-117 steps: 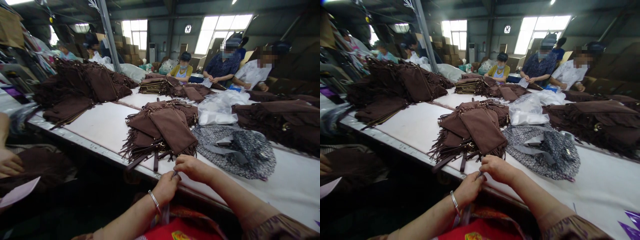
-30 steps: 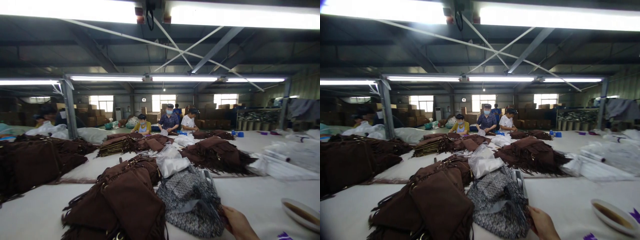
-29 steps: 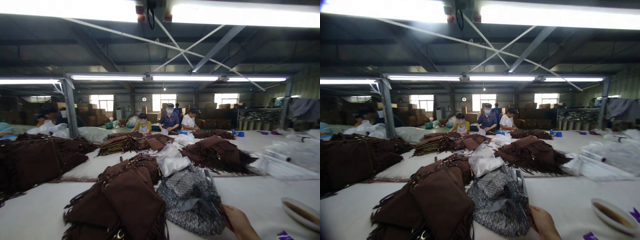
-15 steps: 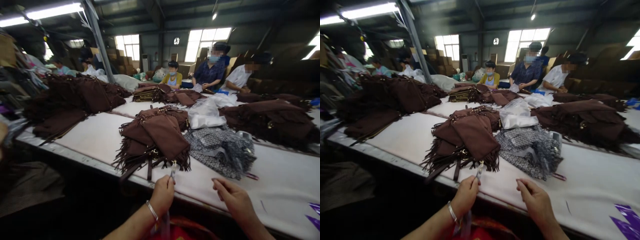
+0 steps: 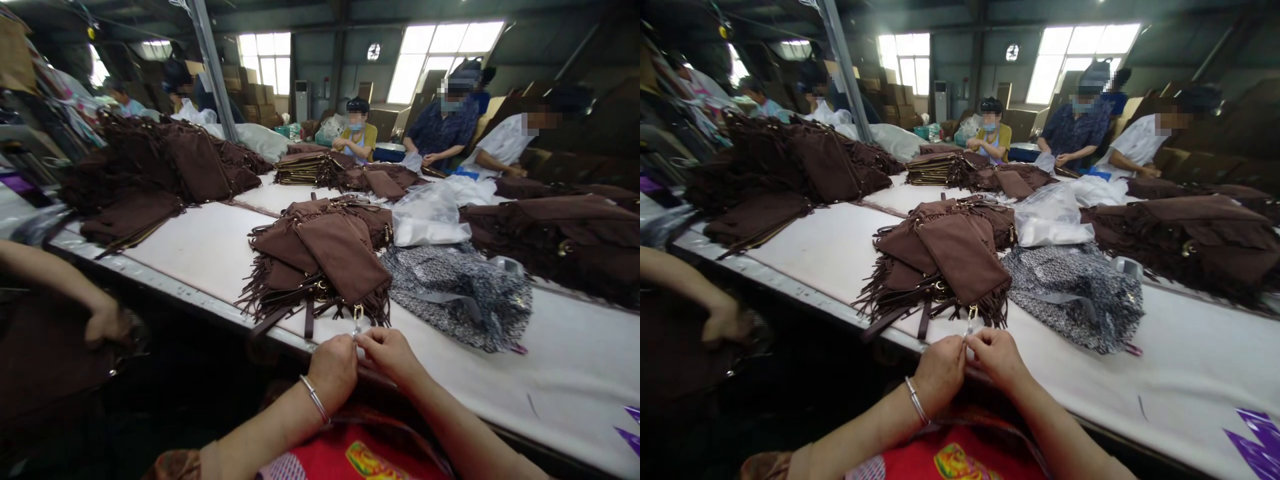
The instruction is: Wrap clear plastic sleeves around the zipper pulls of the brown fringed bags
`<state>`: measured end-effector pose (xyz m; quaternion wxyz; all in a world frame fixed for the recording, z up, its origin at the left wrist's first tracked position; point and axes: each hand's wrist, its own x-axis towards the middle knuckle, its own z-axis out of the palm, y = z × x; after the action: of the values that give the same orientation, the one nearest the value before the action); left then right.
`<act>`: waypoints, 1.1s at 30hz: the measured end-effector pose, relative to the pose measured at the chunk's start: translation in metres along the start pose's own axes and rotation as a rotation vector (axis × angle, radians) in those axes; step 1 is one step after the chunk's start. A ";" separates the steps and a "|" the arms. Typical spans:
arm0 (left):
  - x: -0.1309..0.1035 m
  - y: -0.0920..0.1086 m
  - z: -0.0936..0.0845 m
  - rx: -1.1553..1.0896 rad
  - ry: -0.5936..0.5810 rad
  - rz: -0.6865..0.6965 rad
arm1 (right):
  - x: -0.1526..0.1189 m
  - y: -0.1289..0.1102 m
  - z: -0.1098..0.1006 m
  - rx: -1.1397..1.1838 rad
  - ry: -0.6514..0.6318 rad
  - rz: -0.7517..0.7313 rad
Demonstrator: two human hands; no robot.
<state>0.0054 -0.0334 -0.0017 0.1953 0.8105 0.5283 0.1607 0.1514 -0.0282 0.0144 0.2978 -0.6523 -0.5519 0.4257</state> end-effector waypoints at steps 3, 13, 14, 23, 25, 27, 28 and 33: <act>-0.001 0.000 -0.002 0.111 -0.026 0.029 | 0.005 0.009 0.001 -0.042 0.021 0.046; 0.001 -0.001 -0.001 0.263 0.012 0.118 | 0.019 0.004 -0.001 -0.185 0.026 0.128; 0.001 -0.003 -0.001 0.250 0.026 0.120 | 0.019 0.004 -0.002 -0.175 0.019 0.125; 0.004 -0.005 0.000 -0.095 0.098 0.020 | -0.002 -0.003 -0.011 0.318 -0.157 0.236; 0.004 -0.003 -0.002 -0.159 0.090 0.002 | -0.004 -0.006 -0.010 0.406 -0.153 0.245; 0.005 -0.001 -0.005 -0.252 0.082 -0.034 | -0.004 -0.007 -0.009 0.523 -0.167 0.258; 0.006 0.000 -0.007 -0.312 0.077 -0.062 | -0.004 -0.006 -0.008 0.583 -0.180 0.267; 0.009 0.002 -0.010 -0.727 -0.034 -0.246 | -0.003 0.002 -0.003 0.768 -0.231 0.245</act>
<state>0.0058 -0.0239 0.0085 0.4964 0.6214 0.5270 0.2995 0.1550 -0.0309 0.0151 0.4025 -0.5026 -0.3011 0.7034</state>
